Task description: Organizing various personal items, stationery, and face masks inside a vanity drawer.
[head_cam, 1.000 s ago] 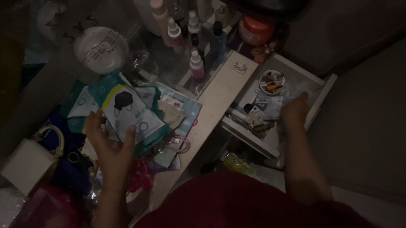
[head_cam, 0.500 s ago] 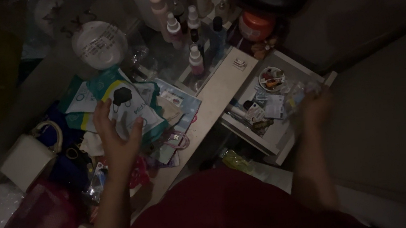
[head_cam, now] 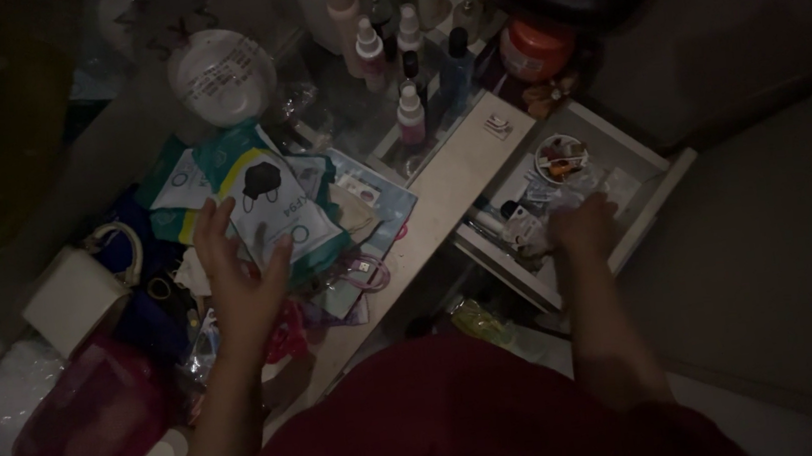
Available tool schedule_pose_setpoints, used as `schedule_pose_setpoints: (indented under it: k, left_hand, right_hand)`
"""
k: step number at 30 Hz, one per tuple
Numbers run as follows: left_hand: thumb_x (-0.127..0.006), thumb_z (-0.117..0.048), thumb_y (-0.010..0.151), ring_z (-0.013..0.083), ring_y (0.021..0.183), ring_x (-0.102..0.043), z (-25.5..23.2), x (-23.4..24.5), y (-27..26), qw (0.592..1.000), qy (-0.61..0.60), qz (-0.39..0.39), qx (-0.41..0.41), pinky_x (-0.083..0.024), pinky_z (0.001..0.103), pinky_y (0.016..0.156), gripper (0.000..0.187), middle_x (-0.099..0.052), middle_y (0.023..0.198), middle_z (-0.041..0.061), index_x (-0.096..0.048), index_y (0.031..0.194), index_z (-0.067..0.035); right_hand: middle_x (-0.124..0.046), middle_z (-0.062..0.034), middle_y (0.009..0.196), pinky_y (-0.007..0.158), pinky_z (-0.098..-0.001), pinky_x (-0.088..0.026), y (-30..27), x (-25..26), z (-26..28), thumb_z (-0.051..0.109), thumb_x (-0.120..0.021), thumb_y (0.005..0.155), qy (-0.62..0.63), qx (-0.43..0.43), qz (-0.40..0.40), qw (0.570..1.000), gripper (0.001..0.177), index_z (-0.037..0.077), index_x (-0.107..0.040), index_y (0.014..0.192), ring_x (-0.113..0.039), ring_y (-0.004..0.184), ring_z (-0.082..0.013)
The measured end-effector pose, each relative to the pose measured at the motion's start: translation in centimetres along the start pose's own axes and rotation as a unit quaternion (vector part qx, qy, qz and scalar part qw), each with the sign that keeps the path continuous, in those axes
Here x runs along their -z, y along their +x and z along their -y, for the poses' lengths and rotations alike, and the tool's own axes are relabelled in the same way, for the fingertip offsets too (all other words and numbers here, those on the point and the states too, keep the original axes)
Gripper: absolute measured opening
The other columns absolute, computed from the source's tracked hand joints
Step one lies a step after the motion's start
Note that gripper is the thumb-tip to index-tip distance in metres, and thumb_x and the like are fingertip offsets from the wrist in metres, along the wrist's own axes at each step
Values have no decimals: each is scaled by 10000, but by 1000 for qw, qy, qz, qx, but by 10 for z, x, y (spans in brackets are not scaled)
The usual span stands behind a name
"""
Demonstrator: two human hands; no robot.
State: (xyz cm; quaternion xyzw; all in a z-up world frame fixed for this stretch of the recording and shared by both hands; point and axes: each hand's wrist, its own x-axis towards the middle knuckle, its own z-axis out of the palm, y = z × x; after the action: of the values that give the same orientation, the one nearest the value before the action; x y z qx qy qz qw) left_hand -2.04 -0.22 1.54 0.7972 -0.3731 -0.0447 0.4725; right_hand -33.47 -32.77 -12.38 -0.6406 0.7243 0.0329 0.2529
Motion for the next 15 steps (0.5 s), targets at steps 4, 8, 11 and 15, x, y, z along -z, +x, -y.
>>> schedule_pose_setpoints:
  k: [4, 8, 11, 15]
  left_hand:
    - [-791, -227, 951, 416, 1544, -325, -7, 4, -2, 1000, 15, 6, 14, -411, 549, 1186, 734, -244, 1670, 211, -398, 1562, -127]
    - [-786, -225, 949, 417, 1543, -327, -10, 4, -1, 1000, 11, 3, 13, -412, 551, 1181, 724, -250, 1669, 208, -404, 1557, -130]
    - [-781, -219, 937, 409, 1539, -334, -12, 5, 0, 1000, 4, 2, 4, -412, 559, 1184, 715, -252, 1664, 207, -420, 1548, -132]
    - [-776, -188, 934, 406, 1544, -339, -10, -4, 1, 1000, -24, -6, -15, -396, 567, 1200, 682, -258, 1671, 212, -456, 1534, -121]
  right_hand:
    - [-452, -251, 1466, 1019, -507, -516, -32, 19, 19, 273, -710, 956, 38, -42, -1, 998, 662, 14, -379, 1468, -578, 1249, -426]
    - [-427, -217, 1508, 997, -496, -502, -13, 3, -1, 179, -576, 994, 170, -53, 9, 984, 777, 81, -96, 1597, -562, 1246, -380]
    - [-455, -235, 1519, 1016, -485, -499, 1, 3, -19, 94, -564, 982, 177, -5, -26, 984, 770, 43, -128, 1614, -570, 1257, -376]
    - [-545, -266, 1477, 1051, -471, -508, 11, 13, -25, 132, -612, 1018, 175, 66, -59, 981, 733, 2, -217, 1622, -600, 1271, -382]
